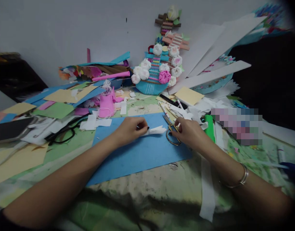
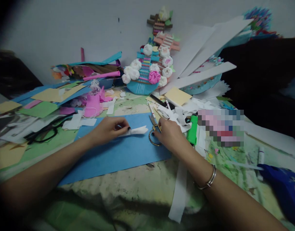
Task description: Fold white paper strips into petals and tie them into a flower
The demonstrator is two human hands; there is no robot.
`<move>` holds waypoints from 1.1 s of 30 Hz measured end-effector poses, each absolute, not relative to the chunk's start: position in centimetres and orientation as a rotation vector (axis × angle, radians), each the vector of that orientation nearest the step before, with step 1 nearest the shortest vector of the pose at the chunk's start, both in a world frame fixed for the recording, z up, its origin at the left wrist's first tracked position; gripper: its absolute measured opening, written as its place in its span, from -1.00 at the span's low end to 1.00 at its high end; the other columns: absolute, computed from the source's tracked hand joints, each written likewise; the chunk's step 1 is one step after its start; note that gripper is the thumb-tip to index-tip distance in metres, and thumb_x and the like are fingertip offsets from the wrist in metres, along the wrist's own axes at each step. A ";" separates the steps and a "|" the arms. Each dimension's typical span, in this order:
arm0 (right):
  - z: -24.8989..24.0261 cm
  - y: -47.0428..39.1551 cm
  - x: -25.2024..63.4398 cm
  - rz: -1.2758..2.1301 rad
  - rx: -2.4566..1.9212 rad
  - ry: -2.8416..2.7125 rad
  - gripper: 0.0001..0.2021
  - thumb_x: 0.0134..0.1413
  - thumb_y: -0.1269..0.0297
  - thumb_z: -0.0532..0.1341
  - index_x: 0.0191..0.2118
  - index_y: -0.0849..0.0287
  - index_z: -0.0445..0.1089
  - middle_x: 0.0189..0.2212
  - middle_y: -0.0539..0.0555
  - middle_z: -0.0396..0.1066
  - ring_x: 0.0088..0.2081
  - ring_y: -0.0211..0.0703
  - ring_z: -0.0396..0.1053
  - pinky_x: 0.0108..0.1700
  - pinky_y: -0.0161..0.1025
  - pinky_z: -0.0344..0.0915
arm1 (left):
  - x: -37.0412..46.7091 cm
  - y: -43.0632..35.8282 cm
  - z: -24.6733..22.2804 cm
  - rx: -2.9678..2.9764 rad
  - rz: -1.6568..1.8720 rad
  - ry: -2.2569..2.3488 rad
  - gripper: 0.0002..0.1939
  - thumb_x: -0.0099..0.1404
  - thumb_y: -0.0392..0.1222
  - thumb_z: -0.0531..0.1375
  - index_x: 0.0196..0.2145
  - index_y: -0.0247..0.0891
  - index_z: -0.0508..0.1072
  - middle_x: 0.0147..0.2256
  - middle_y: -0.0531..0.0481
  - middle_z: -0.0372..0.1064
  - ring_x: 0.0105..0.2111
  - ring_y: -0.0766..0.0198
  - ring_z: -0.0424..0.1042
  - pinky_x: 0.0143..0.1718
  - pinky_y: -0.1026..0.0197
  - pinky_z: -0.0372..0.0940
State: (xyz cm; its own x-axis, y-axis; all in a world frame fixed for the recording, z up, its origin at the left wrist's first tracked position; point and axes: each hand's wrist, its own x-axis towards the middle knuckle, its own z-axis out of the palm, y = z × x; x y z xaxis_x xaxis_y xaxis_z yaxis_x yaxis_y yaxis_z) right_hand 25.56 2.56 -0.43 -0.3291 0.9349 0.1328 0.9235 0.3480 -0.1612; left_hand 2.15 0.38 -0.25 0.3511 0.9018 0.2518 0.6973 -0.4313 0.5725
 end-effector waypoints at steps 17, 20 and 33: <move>1.0 2.5 26.7 0.215 -1.926 -2.281 -0.60 0.04 0.14 0.14 -0.02 0.24 0.21 -0.41 0.15 0.47 -0.39 -0.03 0.40 -0.47 -0.28 0.10 | 1.6 1.3 -0.6 1.823 0.720 1.254 -0.80 0.19 -0.15 0.12 -0.35 -0.36 0.44 -0.42 -0.01 0.40 -0.47 0.37 0.32 -0.47 0.33 0.16; 1.1 2.0 26.1 0.192 -1.933 -2.345 -0.41 -0.10 0.06 0.26 0.02 0.28 0.17 -0.38 0.19 0.47 -0.37 0.03 0.40 -0.49 -0.27 0.09 | 1.6 1.4 -0.6 1.791 0.751 1.204 -0.80 0.21 -0.16 0.11 -0.35 -0.36 0.43 -0.41 -0.03 0.41 -0.45 0.37 0.34 -0.43 0.32 0.19; 1.5 2.5 27.6 0.507 -1.796 -2.181 -0.37 -0.18 0.30 0.24 0.10 0.25 0.14 -0.53 0.03 0.42 -0.55 -0.18 0.34 -0.52 -0.29 0.16 | 1.7 1.4 -0.5 1.755 0.824 1.205 -0.78 0.21 -0.12 0.14 -0.40 -0.34 0.44 -0.48 -0.02 0.43 -0.52 0.40 0.34 -0.51 0.34 0.17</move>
